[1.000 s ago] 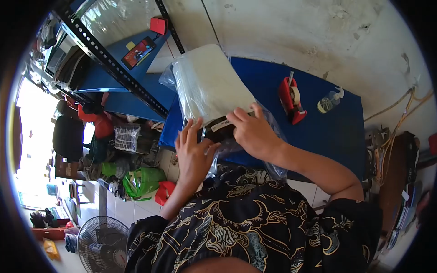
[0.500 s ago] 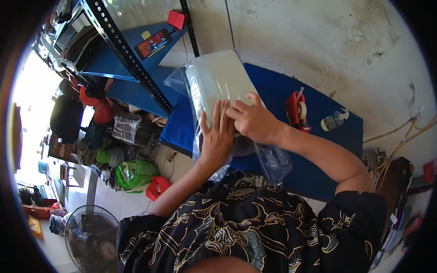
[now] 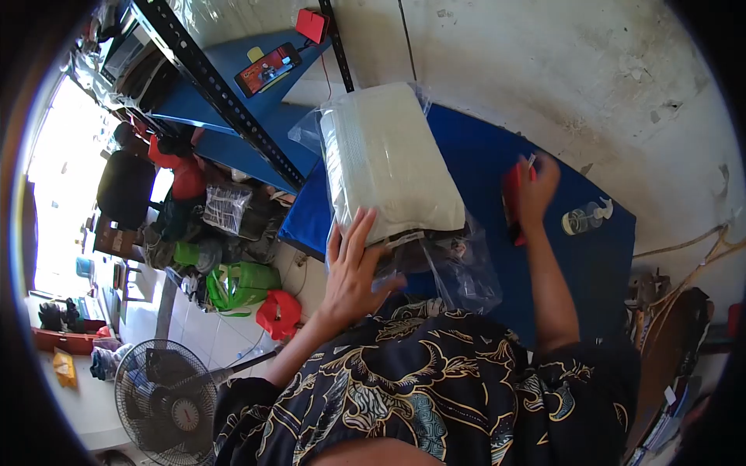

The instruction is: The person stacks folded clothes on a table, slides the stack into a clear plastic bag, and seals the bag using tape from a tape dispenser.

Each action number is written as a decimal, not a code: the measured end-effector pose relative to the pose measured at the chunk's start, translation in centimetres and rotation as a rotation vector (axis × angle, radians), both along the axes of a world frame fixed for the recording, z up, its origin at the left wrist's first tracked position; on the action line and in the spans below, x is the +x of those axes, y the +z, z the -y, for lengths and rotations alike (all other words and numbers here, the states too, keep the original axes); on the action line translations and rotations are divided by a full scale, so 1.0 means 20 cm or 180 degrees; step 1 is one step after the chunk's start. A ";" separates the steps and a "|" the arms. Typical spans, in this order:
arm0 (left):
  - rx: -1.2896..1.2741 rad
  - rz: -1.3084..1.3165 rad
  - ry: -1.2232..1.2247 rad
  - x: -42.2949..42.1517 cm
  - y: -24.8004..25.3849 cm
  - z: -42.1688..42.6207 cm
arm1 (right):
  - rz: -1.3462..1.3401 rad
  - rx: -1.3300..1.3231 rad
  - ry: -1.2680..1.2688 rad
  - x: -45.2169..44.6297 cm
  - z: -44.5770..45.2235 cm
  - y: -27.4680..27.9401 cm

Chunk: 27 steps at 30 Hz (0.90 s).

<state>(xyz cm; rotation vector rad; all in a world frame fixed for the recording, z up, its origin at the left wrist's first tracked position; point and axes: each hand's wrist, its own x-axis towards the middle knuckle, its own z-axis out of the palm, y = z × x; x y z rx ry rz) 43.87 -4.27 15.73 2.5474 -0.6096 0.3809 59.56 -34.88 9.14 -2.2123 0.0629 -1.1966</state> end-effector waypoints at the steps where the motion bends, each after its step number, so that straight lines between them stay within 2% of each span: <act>1: -0.0160 -0.0305 -0.0012 -0.05 0.02 -0.01 | -0.0123 0.0152 -0.0567 -0.07 0.13 -0.21; 2: 0.0029 -0.0209 0.0037 -0.08 -0.02 -0.02 | -0.0262 0.0301 -0.1142 -0.14 0.27 -0.44; 3: 0.0059 -0.0225 0.0018 -0.12 -0.09 -0.04 | -0.0967 0.0898 -0.1119 -0.18 0.46 -0.71; 4: 0.0130 0.0138 0.0086 -0.15 -0.17 -0.09 | -0.1666 0.1499 -0.1078 -0.21 0.59 -0.88; 5: 0.0198 0.0501 0.0150 -0.16 -0.21 -0.13 | -0.1682 0.1530 -0.1097 -0.22 0.58 -0.89; 7: -0.0608 0.0608 0.0720 -0.15 -0.19 -0.19 | -0.1824 0.2302 -0.0151 -0.25 0.55 -0.88; 8: -0.0864 0.0277 0.0938 -0.13 -0.13 -0.19 | -0.1829 0.2339 -0.0180 -0.23 0.60 -0.89; 9: -0.0842 0.0258 0.0909 -0.09 -0.14 -0.22 | -0.2464 0.2247 0.0196 -0.19 0.68 -0.89; 10: -0.1629 -0.0433 0.0640 -0.04 -0.17 -0.25 | -0.3080 0.2133 0.0587 -0.17 0.73 -0.89; 11: -0.2401 -0.1136 0.0356 0.01 -0.18 -0.27 | -0.3071 0.2162 0.0564 -0.19 0.73 -0.89; 13: -0.2344 -0.1369 0.0318 0.07 -0.16 -0.29 | -0.1521 0.4933 0.0972 -0.21 0.66 -0.86; 14: -0.2549 -0.1515 0.0294 0.09 -0.14 -0.28 | -0.1462 0.4945 0.0929 -0.25 0.61 -0.83; 15: -0.2750 -0.1700 0.0266 0.10 -0.13 -0.27 | -0.0900 0.5063 0.0772 -0.32 0.54 -0.79; 16: -0.2679 -0.1522 0.0167 0.13 -0.16 -0.27 | -0.0346 0.5143 0.0583 -0.39 0.50 -0.78; 17: -0.2634 -0.1579 0.0176 0.16 -0.17 -0.28 | -0.0319 0.5139 0.0463 -0.45 0.48 -0.78; 19: -0.2685 -0.1758 0.0199 0.18 -0.15 -0.27 | -0.1208 0.4899 0.0224 -0.53 0.48 -0.78; 20: -0.2691 -0.1800 0.0161 0.18 -0.16 -0.27 | -0.1190 0.4890 0.0167 -0.53 0.46 -0.75; 22: -0.2703 -0.1615 0.0162 0.17 -0.17 -0.29 | -0.2094 0.4609 -0.0089 -0.53 0.43 -0.71; 23: -0.2799 -0.1634 0.0103 0.17 -0.20 -0.31 | -0.2110 0.4614 -0.0107 -0.55 0.44 -0.74; 24: -0.2790 -0.1639 0.0112 0.15 -0.23 -0.32 | -0.2629 0.4396 -0.0131 -0.56 0.45 -0.79; 25: -0.2852 -0.1626 0.0135 0.14 -0.25 -0.33 | -0.3121 0.4152 -0.0135 -0.56 0.45 -0.83; 26: -0.2926 -0.1585 0.0153 0.14 -0.26 -0.35 | -0.3099 0.4138 -0.0094 -0.55 0.45 -0.80; 27: -0.2959 -0.1506 0.0167 0.15 -0.25 -0.34 | -0.3555 0.4235 0.0254 -0.54 0.44 -0.72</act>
